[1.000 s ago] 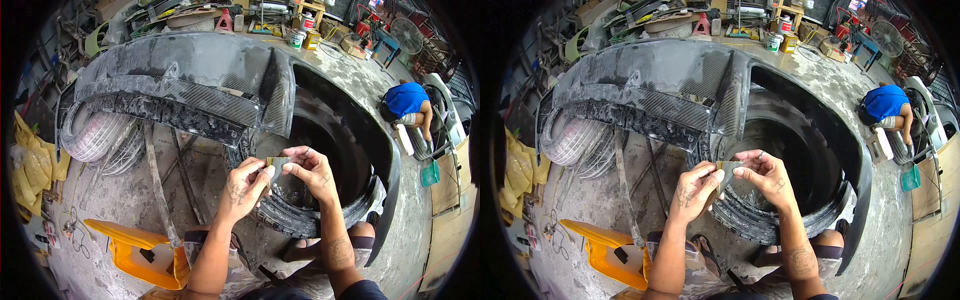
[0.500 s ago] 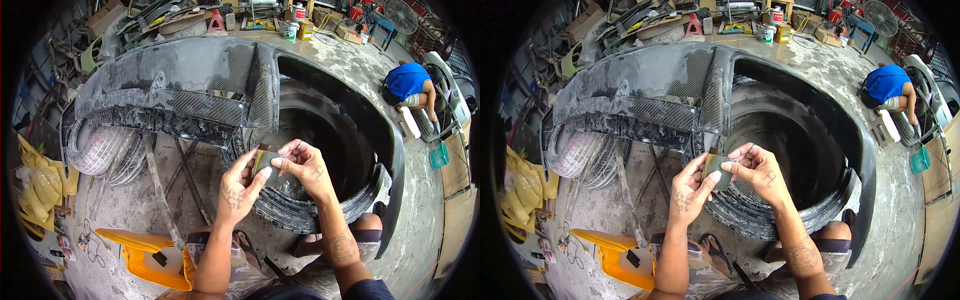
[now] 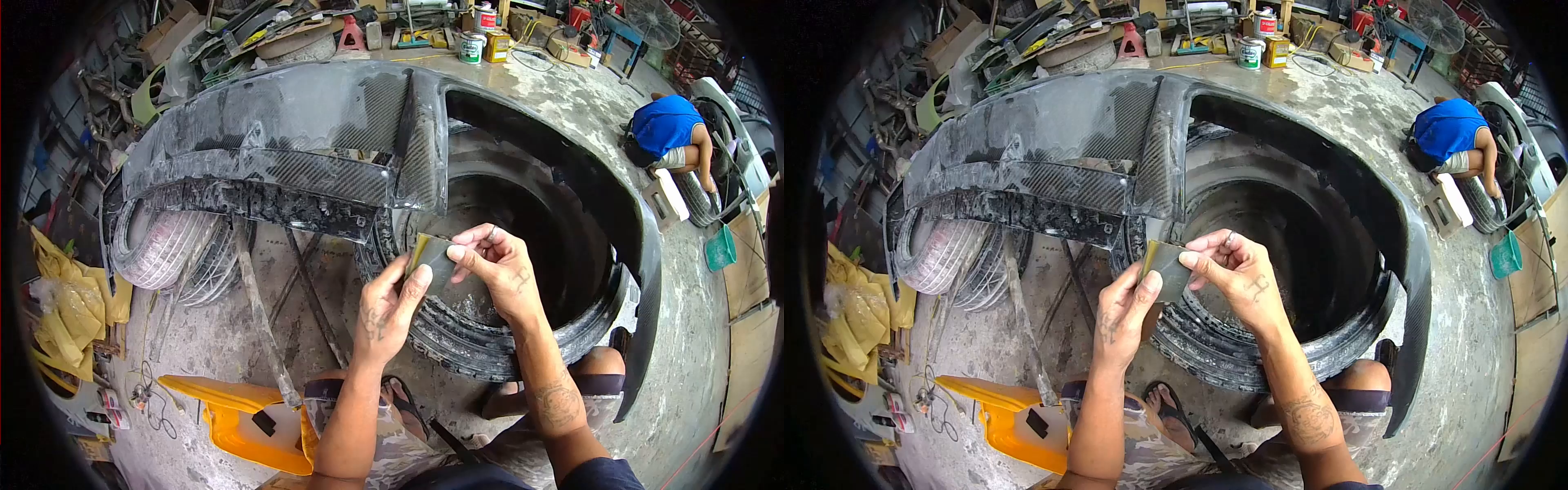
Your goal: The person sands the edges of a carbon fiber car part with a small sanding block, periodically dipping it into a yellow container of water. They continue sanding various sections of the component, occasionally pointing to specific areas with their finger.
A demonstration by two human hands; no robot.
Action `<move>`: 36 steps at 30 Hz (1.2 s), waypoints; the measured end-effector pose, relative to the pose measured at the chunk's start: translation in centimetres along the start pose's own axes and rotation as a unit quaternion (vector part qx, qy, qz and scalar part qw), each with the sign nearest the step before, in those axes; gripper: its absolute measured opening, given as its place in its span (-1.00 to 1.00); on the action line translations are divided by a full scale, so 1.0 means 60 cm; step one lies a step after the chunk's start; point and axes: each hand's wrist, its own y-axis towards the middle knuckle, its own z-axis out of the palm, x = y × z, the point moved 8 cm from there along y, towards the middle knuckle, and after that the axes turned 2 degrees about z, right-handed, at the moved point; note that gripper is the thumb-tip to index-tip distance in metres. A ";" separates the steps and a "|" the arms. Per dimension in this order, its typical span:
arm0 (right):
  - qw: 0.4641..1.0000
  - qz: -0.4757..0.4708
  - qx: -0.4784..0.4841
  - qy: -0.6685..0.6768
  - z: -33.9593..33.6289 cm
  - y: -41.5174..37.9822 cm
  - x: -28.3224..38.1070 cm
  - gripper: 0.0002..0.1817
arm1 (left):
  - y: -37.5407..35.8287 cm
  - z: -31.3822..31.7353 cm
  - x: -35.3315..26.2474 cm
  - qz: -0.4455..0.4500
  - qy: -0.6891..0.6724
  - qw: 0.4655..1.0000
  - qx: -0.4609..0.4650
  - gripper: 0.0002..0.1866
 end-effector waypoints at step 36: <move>0.992 -0.108 -0.042 -0.042 0.022 -0.022 0.026 -0.67 | -0.007 -0.001 -0.006 0.015 -0.137 0.990 -0.004 -0.61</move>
